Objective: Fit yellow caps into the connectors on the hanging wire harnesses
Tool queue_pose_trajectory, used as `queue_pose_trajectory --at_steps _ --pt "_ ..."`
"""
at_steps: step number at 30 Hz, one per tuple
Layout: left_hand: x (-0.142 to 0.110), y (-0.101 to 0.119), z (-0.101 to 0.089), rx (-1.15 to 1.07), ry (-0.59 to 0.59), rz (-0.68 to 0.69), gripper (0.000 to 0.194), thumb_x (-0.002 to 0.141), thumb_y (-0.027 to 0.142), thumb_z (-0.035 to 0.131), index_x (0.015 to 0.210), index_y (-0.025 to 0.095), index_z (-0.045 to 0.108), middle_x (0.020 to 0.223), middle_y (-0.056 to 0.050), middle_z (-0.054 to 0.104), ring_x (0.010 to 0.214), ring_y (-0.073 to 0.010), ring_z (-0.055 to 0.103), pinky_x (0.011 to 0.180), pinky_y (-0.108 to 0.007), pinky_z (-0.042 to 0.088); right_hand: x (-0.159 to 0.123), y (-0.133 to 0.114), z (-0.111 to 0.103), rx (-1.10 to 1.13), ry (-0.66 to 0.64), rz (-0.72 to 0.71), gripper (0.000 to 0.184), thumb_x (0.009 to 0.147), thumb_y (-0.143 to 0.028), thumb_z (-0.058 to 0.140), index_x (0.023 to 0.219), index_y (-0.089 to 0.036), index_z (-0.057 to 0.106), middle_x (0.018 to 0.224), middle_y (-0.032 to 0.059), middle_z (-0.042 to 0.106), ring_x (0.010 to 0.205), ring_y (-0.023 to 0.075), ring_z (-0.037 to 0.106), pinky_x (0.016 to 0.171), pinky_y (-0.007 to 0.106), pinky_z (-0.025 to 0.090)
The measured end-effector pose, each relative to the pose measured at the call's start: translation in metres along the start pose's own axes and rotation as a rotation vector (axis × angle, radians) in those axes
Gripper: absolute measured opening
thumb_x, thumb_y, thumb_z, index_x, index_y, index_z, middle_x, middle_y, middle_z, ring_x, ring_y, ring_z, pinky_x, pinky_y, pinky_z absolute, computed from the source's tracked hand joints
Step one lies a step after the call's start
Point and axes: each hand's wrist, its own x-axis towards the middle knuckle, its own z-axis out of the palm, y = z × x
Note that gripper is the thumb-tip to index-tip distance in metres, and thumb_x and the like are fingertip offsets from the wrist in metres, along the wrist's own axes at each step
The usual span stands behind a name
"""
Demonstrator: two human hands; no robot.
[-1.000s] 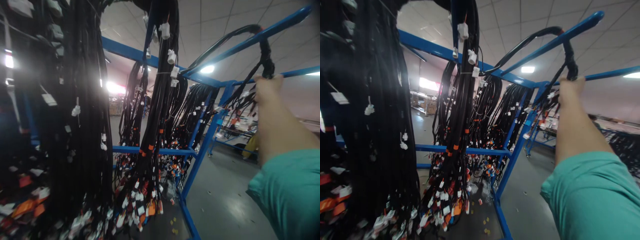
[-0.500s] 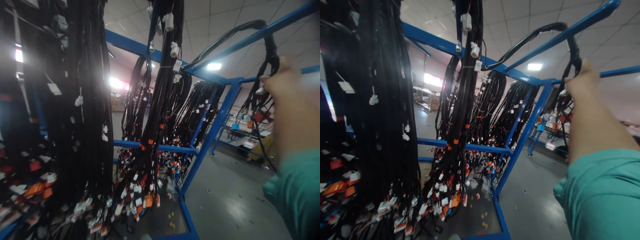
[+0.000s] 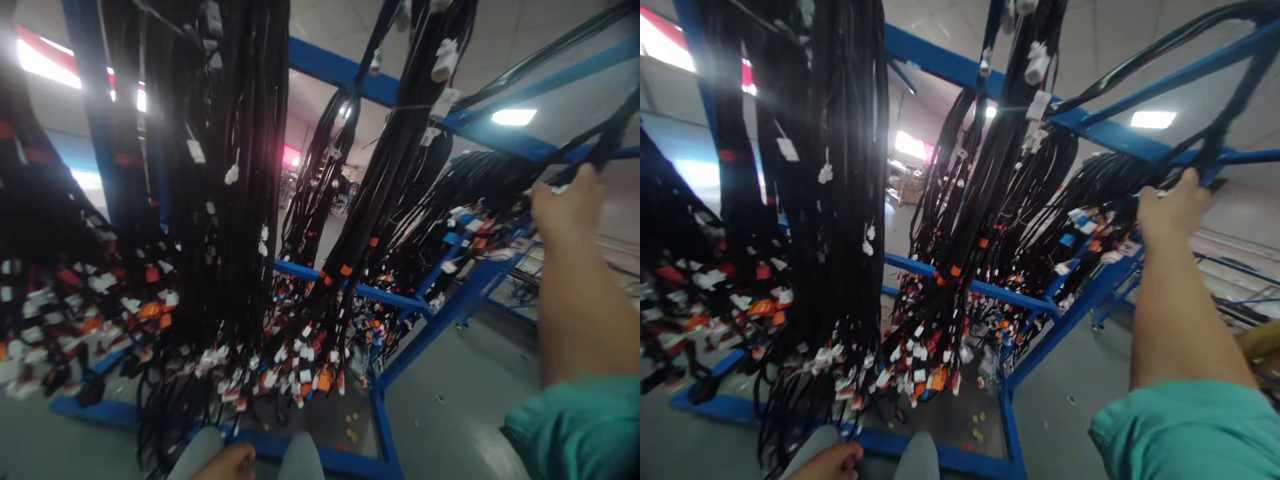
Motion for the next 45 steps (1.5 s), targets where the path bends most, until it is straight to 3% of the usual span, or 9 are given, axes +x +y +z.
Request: queue_pose_trajectory --at_steps 2,4,6,9,13,16,23,36,45 --pt "-0.001 0.000 0.002 0.143 -0.025 0.015 0.027 0.070 0.023 0.052 0.094 0.016 0.060 0.087 -0.002 0.061 0.086 -0.0190 0.054 0.078 -0.029 0.040 -0.051 0.002 -0.008 0.075 -0.001 -0.013 0.084 0.065 -0.033 0.075 0.135 -0.005 0.037 0.141 0.0292 0.029 0.132 0.0347 0.029 0.097 0.052 0.026" --pt "-0.004 -0.001 0.006 0.171 -0.027 0.026 0.030 0.069 0.027 0.049 0.096 0.017 0.059 0.089 -0.002 0.061 0.087 -0.0187 0.053 0.078 -0.027 0.039 -0.127 -0.005 -0.016 0.250 0.005 -0.077 0.070 0.068 -0.030 0.070 0.130 -0.010 0.046 0.140 0.0233 0.033 0.134 0.0341 0.024 0.104 0.054 0.016" --pt "-0.008 -0.003 0.011 0.138 -0.021 0.025 0.030 0.067 0.029 0.050 0.094 0.019 0.059 0.086 -0.001 0.061 0.084 -0.0185 0.053 0.075 -0.027 0.039 -0.218 -0.020 -0.019 0.614 -0.245 -0.031 0.046 0.076 -0.032 0.057 0.117 -0.010 0.055 0.123 0.0201 0.052 0.121 0.0293 0.042 0.102 0.050 0.027" --pt "-0.014 -0.007 0.019 0.102 -0.031 0.015 0.032 0.064 0.029 0.051 0.093 0.018 0.059 0.084 -0.001 0.060 0.082 -0.0183 0.053 0.073 -0.026 0.039 -0.342 -0.046 -0.013 0.756 -0.534 -0.046 0.039 0.079 -0.045 0.049 0.101 -0.015 0.062 0.095 0.0114 0.067 0.085 0.0215 0.062 0.078 0.039 0.049" --pt "-0.025 -0.004 0.023 0.138 -0.055 -0.005 0.034 0.066 0.028 0.050 0.097 0.017 0.059 0.088 -0.003 0.061 0.084 -0.0193 0.055 0.075 -0.027 0.039 -0.420 -0.075 -0.003 0.905 -0.802 0.060 0.057 0.076 -0.051 0.050 0.119 -0.015 0.052 0.123 0.0165 0.057 0.111 0.0264 0.054 0.091 0.044 0.044" --pt "-0.031 0.000 0.024 0.144 -0.079 0.003 0.036 0.068 0.029 0.049 0.099 0.016 0.059 0.090 -0.005 0.063 0.086 -0.0205 0.057 0.076 -0.027 0.041 -0.422 -0.084 -0.003 0.877 -0.788 0.044 0.055 0.071 -0.048 0.055 0.113 -0.013 0.055 0.119 0.0172 0.058 0.112 0.0292 0.052 0.099 0.048 0.037" --pt "-0.032 -0.007 0.036 0.166 -0.088 -0.024 0.039 0.068 0.032 0.049 0.103 0.017 0.059 0.099 -0.008 0.063 0.090 -0.0217 0.059 0.077 -0.027 0.042 -0.405 -0.078 -0.030 0.849 -0.821 0.024 0.027 0.065 -0.032 0.053 0.088 -0.018 0.058 0.092 0.0083 0.062 0.089 0.0233 0.057 0.084 0.039 0.045" --pt "-0.055 -0.021 0.048 0.173 -0.119 -0.051 0.047 0.070 0.028 0.048 0.112 0.009 0.058 0.097 -0.010 0.065 0.087 -0.0220 0.057 0.075 -0.029 0.041 -0.396 -0.032 -0.098 1.362 -1.174 0.564 0.022 0.054 -0.021 0.061 0.076 -0.021 0.061 0.068 -0.0027 0.061 0.062 0.0149 0.054 0.061 0.026 0.042" --pt "-0.057 -0.019 0.045 0.166 -0.122 -0.008 0.046 0.073 0.031 0.049 0.113 0.011 0.057 0.106 -0.011 0.064 0.094 -0.0218 0.057 0.081 -0.028 0.041 -0.397 -0.066 -0.111 1.414 -1.095 0.536 0.018 0.049 -0.013 0.057 0.066 -0.020 0.056 0.062 -0.0054 0.054 0.059 0.0106 0.049 0.055 0.021 0.039"
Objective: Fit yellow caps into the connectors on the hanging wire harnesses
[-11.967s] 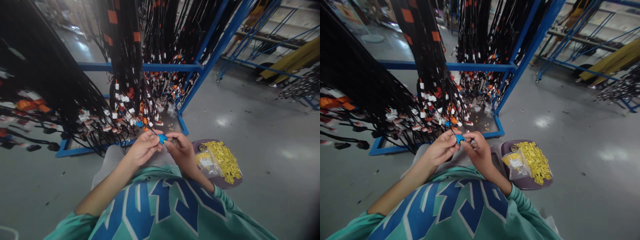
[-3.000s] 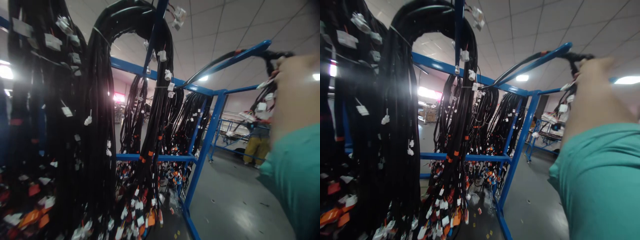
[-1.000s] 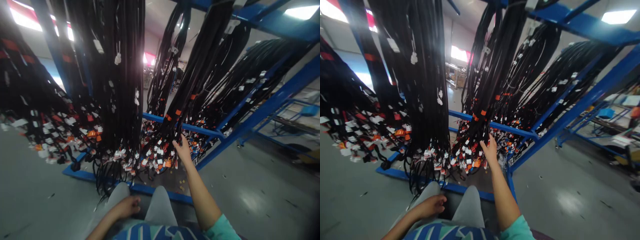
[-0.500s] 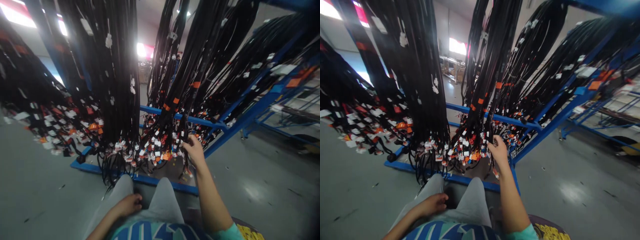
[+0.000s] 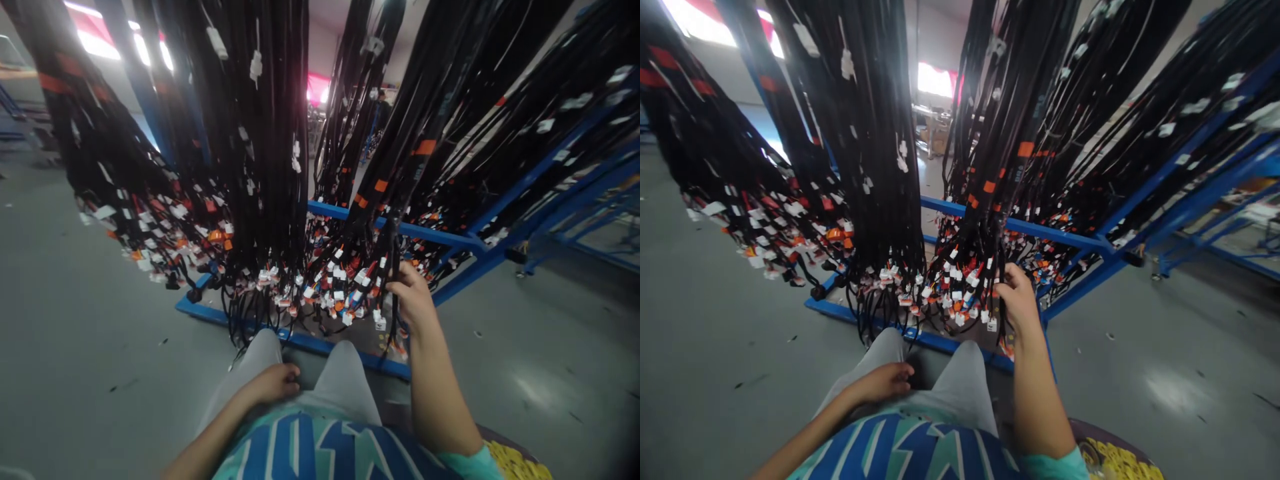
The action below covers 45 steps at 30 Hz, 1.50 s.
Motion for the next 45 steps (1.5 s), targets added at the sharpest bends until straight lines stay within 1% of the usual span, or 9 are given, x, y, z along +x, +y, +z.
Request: queue_pose_trajectory --at_steps 8,14,18,20,25,31,38,41,45 --pt "0.000 0.015 -0.023 -0.351 0.056 0.132 0.039 0.070 0.043 0.053 0.096 0.014 0.056 0.083 -0.004 0.062 0.078 -0.0171 0.057 0.076 -0.028 0.043 -0.020 -0.013 -0.010 0.265 -0.133 0.225 0.038 0.050 -0.015 0.057 0.087 -0.025 0.058 0.073 -0.0034 0.061 0.052 0.0111 0.053 0.048 0.026 0.049" --pt "-0.004 0.072 -0.062 -0.629 0.405 0.321 0.046 0.075 0.056 0.054 0.090 0.013 0.059 0.083 -0.006 0.062 0.079 -0.0175 0.057 0.078 -0.031 0.044 -0.044 -0.031 0.004 0.241 -0.191 0.235 0.029 0.055 -0.020 0.060 0.083 -0.028 0.056 0.079 -0.0021 0.060 0.055 0.0118 0.053 0.050 0.027 0.050" --pt "-0.007 0.121 -0.079 -0.924 0.276 0.591 0.057 0.071 0.062 0.058 0.104 0.015 0.057 0.104 -0.009 0.062 0.095 -0.0192 0.058 0.083 -0.030 0.046 -0.056 -0.032 0.014 0.347 -0.340 0.301 0.032 0.057 -0.021 0.067 0.087 -0.026 0.055 0.080 -0.0027 0.060 0.057 0.0100 0.056 0.053 0.024 0.052" --pt "-0.007 0.140 -0.083 -1.029 0.152 0.624 0.059 0.066 0.060 0.065 0.102 0.015 0.055 0.092 -0.007 0.064 0.080 -0.0172 0.061 0.070 -0.029 0.050 -0.057 -0.030 0.015 0.382 -0.350 0.314 0.031 0.058 -0.021 0.069 0.085 -0.024 0.054 0.077 -0.0039 0.060 0.056 0.0085 0.057 0.053 0.022 0.052" --pt "-0.009 0.162 -0.086 -1.148 -0.047 0.539 0.040 0.072 0.043 0.067 0.094 0.014 0.055 0.069 -0.001 0.060 0.050 -0.0128 0.057 0.046 -0.027 0.049 -0.055 -0.028 0.010 0.351 -0.293 0.280 0.033 0.063 -0.026 0.071 0.089 -0.023 0.051 0.076 -0.0039 0.062 0.055 0.0089 0.060 0.046 0.019 0.049" --pt "-0.016 0.163 -0.089 -1.257 -0.118 0.417 0.023 0.078 0.026 0.061 0.096 0.012 0.056 0.066 -0.004 0.065 0.052 -0.0131 0.061 0.047 -0.023 0.050 -0.051 -0.024 0.010 0.201 -0.262 0.241 0.042 0.070 -0.044 0.069 0.099 -0.023 0.047 0.066 -0.0038 0.062 0.054 0.0108 0.059 0.048 0.021 0.048" --pt "-0.031 0.175 -0.068 -1.099 0.008 0.470 0.048 0.077 0.024 0.062 0.120 0.014 0.042 0.068 0.000 0.062 0.056 -0.0136 0.062 0.054 -0.026 0.051 -0.028 -0.017 0.016 -0.148 -0.121 -0.087 0.042 0.078 -0.047 0.059 0.110 -0.021 0.053 0.110 0.0042 0.061 0.101 0.0181 0.056 0.091 0.033 0.044" --pt "-0.031 0.182 -0.050 -0.833 0.086 0.560 0.071 0.078 0.026 0.060 0.139 0.016 0.026 0.101 -0.011 0.065 0.090 -0.0231 0.064 0.079 -0.039 0.053 -0.018 -0.018 0.024 -0.194 -0.065 -0.083 0.042 0.076 -0.050 0.058 0.104 -0.019 0.054 0.103 0.0047 0.062 0.097 0.0200 0.057 0.089 0.035 0.044" --pt "-0.032 0.185 -0.038 -0.478 0.222 0.611 0.083 0.076 0.026 0.058 0.145 0.015 0.014 0.150 -0.014 0.023 0.140 -0.0310 0.016 0.114 -0.049 0.014 -0.012 -0.022 0.032 -0.032 -0.073 0.021 0.030 0.068 -0.037 0.067 0.089 -0.019 0.057 0.082 0.0001 0.062 0.074 0.0147 0.058 0.071 0.029 0.049"
